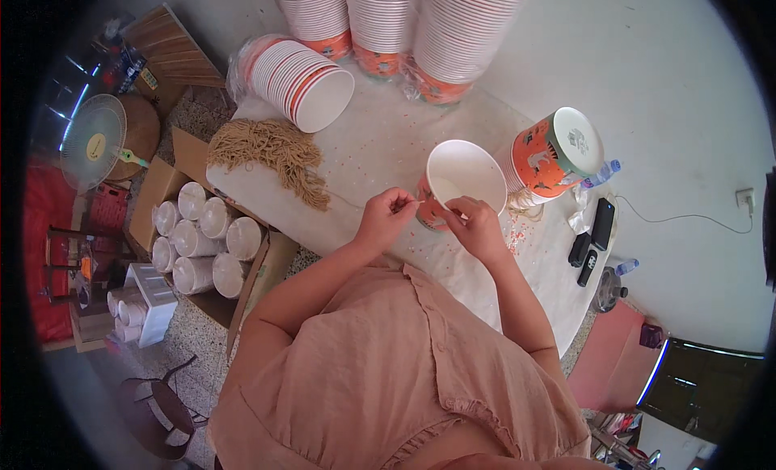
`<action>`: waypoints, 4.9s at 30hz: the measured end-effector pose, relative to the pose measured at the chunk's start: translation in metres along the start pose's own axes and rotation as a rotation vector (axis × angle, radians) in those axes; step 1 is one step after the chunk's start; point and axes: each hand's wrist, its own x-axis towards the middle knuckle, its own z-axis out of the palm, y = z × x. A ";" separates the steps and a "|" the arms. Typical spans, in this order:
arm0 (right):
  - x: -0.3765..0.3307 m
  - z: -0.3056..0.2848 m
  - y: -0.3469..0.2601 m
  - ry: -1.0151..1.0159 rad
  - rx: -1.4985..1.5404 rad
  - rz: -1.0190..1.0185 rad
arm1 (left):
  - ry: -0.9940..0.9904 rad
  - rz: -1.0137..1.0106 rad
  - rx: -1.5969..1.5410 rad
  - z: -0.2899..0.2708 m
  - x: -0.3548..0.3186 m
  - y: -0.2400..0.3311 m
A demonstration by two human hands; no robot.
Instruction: Threading string through pre-punched holes in paper cups to assemble or prepare them for packaging.
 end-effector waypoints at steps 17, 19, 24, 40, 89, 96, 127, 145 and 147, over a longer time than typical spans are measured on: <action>-0.003 -0.006 -0.002 -0.037 0.219 0.193 | -0.041 0.057 -0.025 0.019 0.013 0.002; -0.003 -0.006 -0.001 -0.036 0.223 0.191 | -0.037 0.057 -0.024 0.019 0.013 -0.002; -0.004 -0.004 -0.001 -0.053 0.218 0.178 | -0.040 0.035 -0.019 0.020 0.012 -0.001; -0.007 0.008 -0.007 -0.185 0.102 0.047 | -0.082 -0.125 -0.075 0.007 -0.012 -0.023; -0.057 -0.097 0.050 0.461 -0.242 0.304 | -0.291 -0.097 0.295 -0.031 -0.015 -0.019; -0.084 -0.113 0.060 0.180 -0.572 0.480 | -0.300 -0.012 0.223 -0.023 -0.016 -0.026; -0.002 -0.003 0.011 -0.170 0.152 0.072 | -0.298 -0.099 0.196 -0.018 -0.015 -0.026; -0.033 -0.024 0.019 0.126 0.313 0.235 | -0.177 -0.069 0.286 -0.055 -0.004 -0.018; -0.032 -0.024 0.020 0.119 0.298 0.244 | -0.167 -0.080 0.301 -0.059 0.000 -0.015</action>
